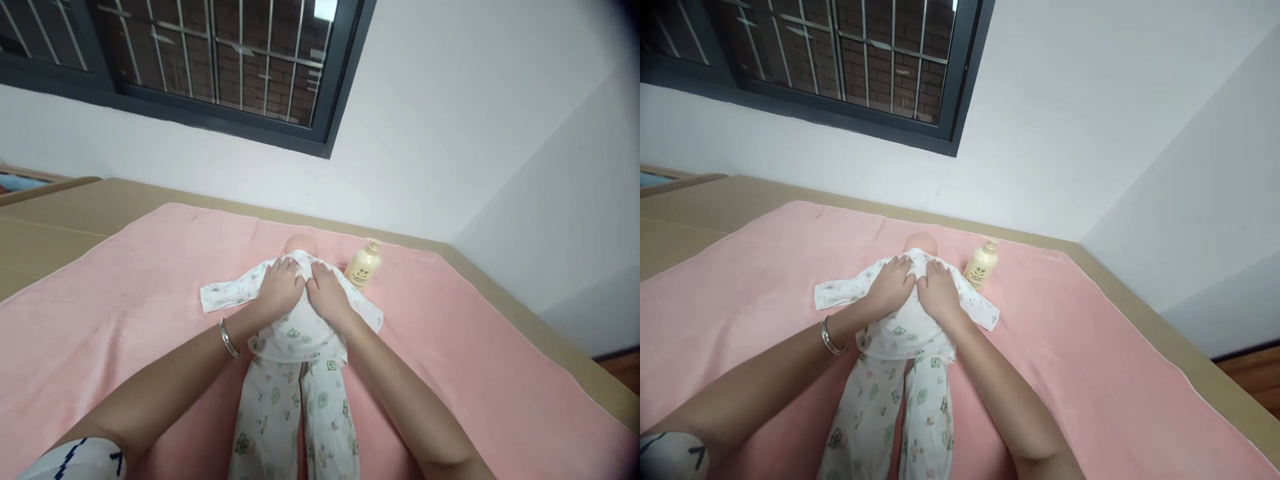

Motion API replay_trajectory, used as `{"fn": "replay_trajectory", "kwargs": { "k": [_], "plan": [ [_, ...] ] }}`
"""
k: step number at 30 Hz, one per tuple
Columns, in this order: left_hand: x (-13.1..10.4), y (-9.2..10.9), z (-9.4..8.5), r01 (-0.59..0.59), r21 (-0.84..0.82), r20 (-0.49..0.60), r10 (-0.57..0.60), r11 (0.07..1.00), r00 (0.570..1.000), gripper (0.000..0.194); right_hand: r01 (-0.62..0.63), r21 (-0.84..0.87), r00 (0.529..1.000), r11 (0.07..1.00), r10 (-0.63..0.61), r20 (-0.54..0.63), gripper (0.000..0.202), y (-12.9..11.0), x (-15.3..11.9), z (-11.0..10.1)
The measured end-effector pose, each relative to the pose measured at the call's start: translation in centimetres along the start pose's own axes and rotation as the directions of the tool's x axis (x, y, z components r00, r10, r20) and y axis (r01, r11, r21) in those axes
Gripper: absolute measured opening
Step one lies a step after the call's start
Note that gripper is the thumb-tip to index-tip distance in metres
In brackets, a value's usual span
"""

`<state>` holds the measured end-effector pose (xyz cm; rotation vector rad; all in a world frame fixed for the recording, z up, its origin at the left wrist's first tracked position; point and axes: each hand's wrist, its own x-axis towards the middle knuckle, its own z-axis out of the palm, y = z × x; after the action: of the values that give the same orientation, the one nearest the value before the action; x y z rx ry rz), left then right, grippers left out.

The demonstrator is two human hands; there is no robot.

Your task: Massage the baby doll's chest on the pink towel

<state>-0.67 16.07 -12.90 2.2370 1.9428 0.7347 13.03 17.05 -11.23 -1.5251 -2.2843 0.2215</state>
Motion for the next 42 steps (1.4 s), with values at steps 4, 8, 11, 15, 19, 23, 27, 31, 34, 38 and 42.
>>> {"fn": "replay_trajectory", "kwargs": {
  "k": [4,8,11,15,19,23,27,31,34,38,42],
  "plan": [
    [1.4,-1.4,0.2,0.032,-0.048,0.03,-0.031,0.998,0.999,0.044,0.037,-0.033,0.999,0.999,-0.036,0.019,0.059,-1.5,-1.1,0.3],
    [1.1,-1.2,1.0,0.057,-0.039,-0.024,-0.058,0.998,0.998,0.05,0.022,0.037,1.0,0.999,-0.023,0.002,0.056,0.0,0.0,0.4],
    [0.7,-0.8,1.0,0.053,-0.018,-0.047,-0.054,0.998,0.997,0.05,0.001,0.069,0.999,0.998,0.001,-0.035,0.055,1.3,0.9,0.7],
    [-0.2,0.3,0.4,0.04,0.083,-0.072,-0.034,0.996,0.997,0.046,0.015,0.075,0.998,0.997,-0.01,-0.064,0.054,1.9,1.2,1.2],
    [-1.7,1.6,0.6,0.015,0.204,-0.109,0.007,0.979,0.994,0.046,0.085,0.075,0.996,0.994,-0.084,-0.014,0.053,2.5,1.6,0.8],
    [-1.3,1.1,0.6,-0.046,0.164,-0.099,0.063,0.985,0.993,0.049,0.115,0.031,0.992,0.993,-0.116,0.048,0.054,1.6,0.9,-0.3],
    [0.8,-0.6,-0.5,-0.06,0.021,0.0,0.06,0.998,0.998,0.041,0.07,-0.086,0.992,0.994,-0.06,0.109,0.058,-1.4,-1.3,-1.0],
    [1.0,-0.6,-0.6,-0.053,0.0,0.027,0.053,0.999,0.998,0.039,0.064,-0.09,0.993,0.994,-0.054,0.106,0.054,-2.2,-1.7,-1.5],
    [-0.1,0.3,0.0,-0.056,0.027,-0.011,0.057,0.998,0.998,0.048,0.099,0.037,0.991,0.994,-0.102,0.092,0.05,-0.4,-0.2,-1.6],
    [-0.7,0.6,-0.1,-0.099,0.002,0.022,0.099,0.995,0.995,0.053,0.048,0.063,0.997,0.997,-0.052,0.055,0.05,1.2,1.2,-0.9],
    [0.7,-0.6,-0.8,-0.091,-0.04,0.057,0.093,0.995,0.994,0.046,0.005,-0.024,0.999,1.0,-0.004,0.037,0.056,-0.4,-0.3,-0.1]
  ]
}}
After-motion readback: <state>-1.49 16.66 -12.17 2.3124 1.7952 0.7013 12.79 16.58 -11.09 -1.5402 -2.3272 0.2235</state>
